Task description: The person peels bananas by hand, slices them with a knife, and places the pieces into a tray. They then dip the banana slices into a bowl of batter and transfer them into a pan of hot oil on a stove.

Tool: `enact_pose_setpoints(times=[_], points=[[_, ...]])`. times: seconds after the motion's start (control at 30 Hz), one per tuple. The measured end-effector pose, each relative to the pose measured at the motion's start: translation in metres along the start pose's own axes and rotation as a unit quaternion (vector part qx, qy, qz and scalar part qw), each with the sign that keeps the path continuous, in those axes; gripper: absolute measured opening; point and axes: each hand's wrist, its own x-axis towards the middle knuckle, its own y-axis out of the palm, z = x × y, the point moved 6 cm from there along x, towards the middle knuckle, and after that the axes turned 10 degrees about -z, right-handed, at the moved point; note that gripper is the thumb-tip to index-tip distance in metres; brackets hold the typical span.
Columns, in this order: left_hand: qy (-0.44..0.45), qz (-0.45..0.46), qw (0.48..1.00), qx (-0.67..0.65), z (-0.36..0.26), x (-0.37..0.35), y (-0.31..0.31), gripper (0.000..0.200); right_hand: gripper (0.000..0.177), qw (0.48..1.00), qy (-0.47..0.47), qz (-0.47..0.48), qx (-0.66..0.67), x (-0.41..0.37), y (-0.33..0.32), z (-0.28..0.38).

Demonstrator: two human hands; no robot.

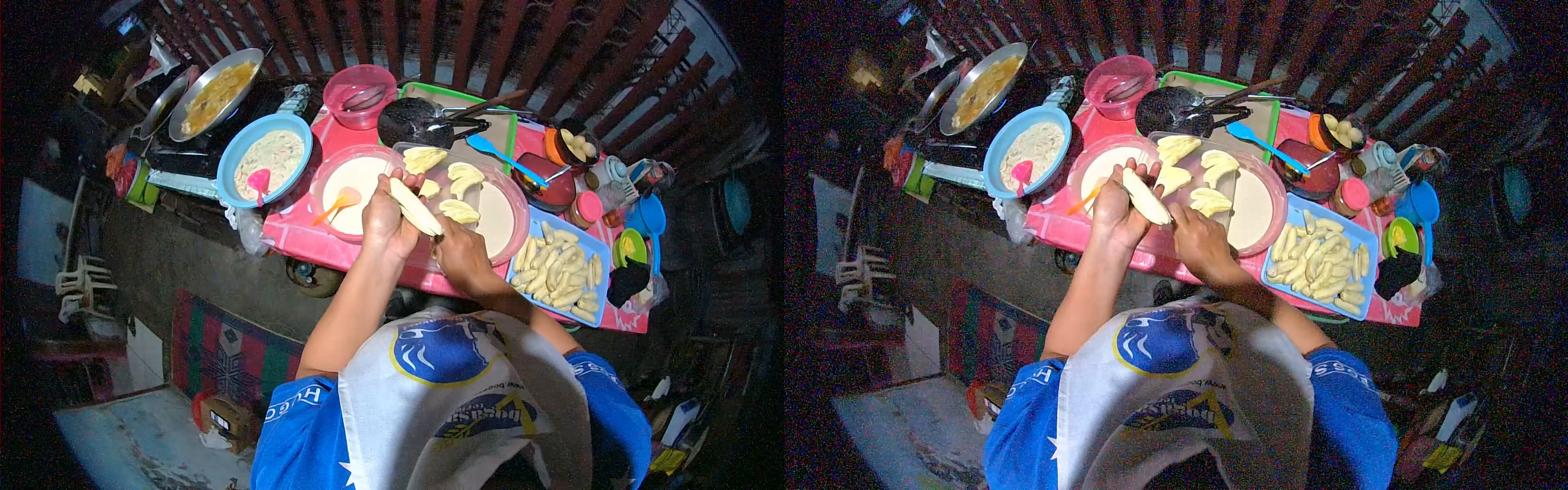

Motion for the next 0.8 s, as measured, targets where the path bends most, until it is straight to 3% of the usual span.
enact_pose_setpoints(times=[0.2, 0.63, 0.8], points=[[0.001, -0.004, 1.0, -0.011, -0.001, -0.001, -0.002, 0.028, 0.031, 0.997, -0.028, -0.072, 0.011, 0.003, 0.002, 0.0], [-0.014, -0.02, 0.999, -0.036, 0.003, 0.004, -0.009, 0.028, 0.024, 0.996, -0.054, -0.074, 0.004, 0.014, 0.005, -0.003], [-0.068, 0.065, 0.994, -0.052, 0.001, -0.009, 0.007, 0.027, 0.021, 0.979, -0.109, -0.093, -0.143, 0.026, -0.018, 0.002]])
